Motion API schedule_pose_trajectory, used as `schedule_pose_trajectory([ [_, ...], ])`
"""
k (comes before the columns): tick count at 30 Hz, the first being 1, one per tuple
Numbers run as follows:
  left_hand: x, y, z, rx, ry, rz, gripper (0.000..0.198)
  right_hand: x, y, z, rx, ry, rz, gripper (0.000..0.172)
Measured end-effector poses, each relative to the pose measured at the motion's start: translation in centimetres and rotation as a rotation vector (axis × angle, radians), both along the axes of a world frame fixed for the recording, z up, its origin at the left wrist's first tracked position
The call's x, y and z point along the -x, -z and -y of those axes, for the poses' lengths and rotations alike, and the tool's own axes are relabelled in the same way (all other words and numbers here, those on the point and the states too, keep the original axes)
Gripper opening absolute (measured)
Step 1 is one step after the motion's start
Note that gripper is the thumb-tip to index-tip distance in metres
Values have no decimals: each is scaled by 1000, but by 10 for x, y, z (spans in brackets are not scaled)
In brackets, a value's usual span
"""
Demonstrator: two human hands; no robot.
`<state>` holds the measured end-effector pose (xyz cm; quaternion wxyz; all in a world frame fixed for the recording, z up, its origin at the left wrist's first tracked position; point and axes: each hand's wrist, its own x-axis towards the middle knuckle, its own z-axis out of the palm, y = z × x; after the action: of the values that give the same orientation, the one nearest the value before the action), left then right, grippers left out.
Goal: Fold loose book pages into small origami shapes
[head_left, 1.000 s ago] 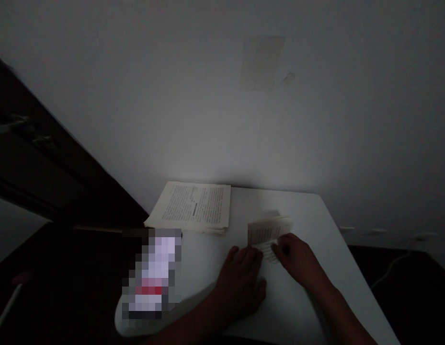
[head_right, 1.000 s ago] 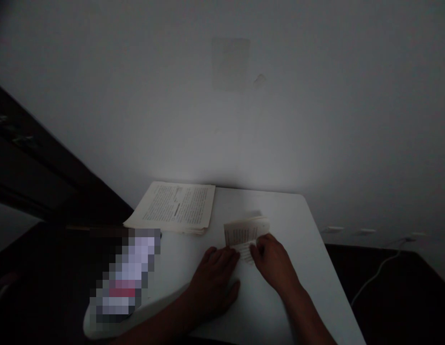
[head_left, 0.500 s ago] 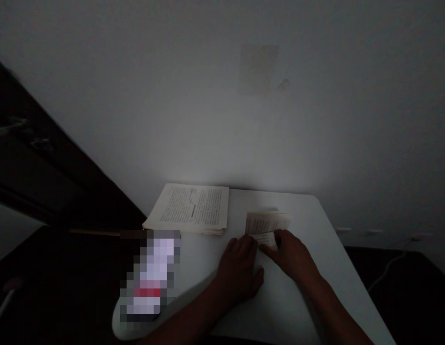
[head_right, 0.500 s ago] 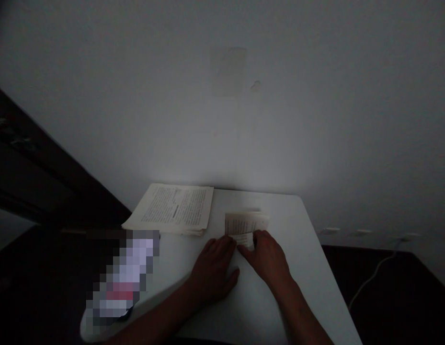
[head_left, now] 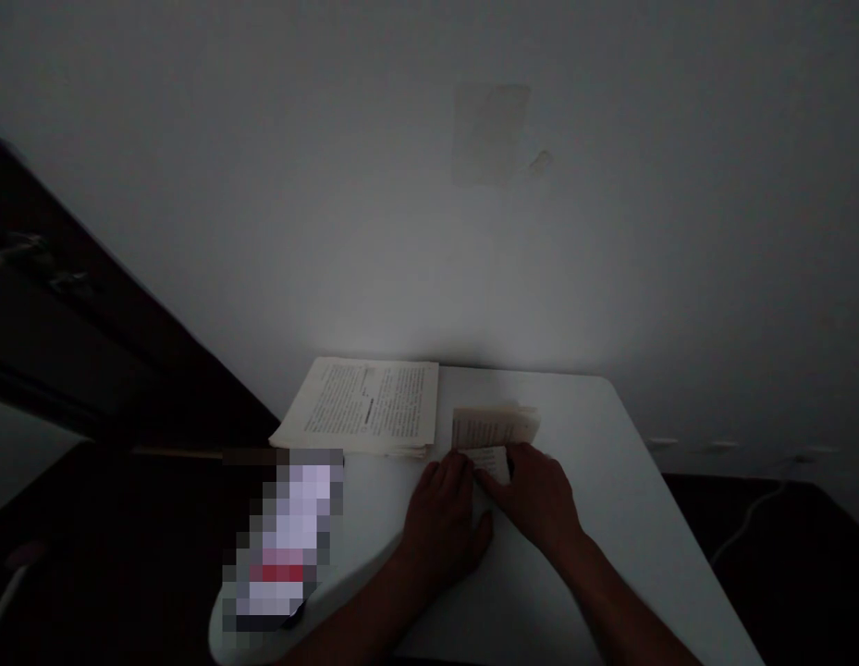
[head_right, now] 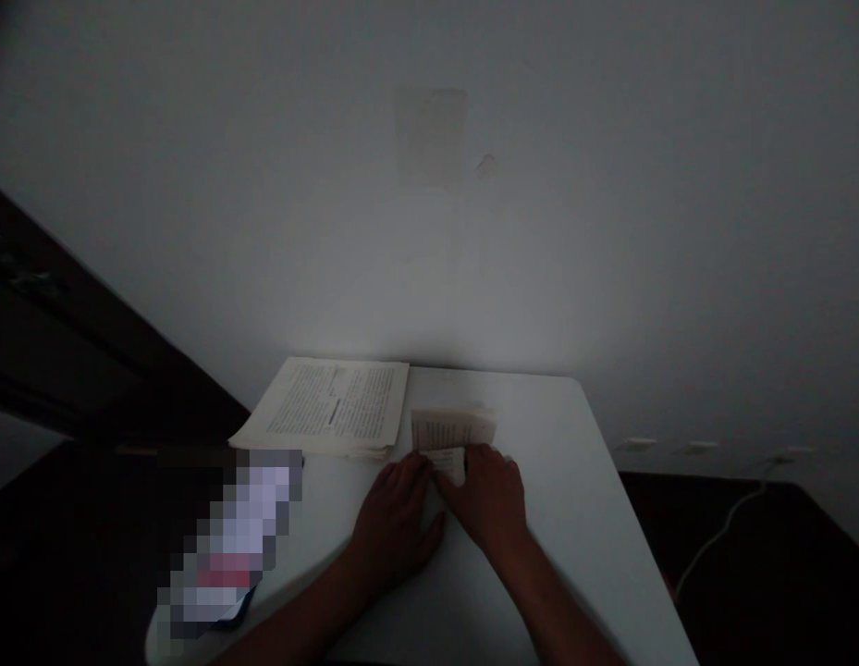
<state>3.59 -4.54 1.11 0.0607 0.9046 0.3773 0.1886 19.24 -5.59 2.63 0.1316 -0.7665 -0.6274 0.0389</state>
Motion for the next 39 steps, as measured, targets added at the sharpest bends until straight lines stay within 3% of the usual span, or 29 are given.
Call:
schedule_pose_trajectory([
  [10, 0, 4, 2, 5, -37, -19, 54, -9, 1, 6, 11, -41, -88, 24],
  [39, 2, 1, 2, 30, -41, -13, 54, -31, 1, 32, 6, -79, -171, 25],
])
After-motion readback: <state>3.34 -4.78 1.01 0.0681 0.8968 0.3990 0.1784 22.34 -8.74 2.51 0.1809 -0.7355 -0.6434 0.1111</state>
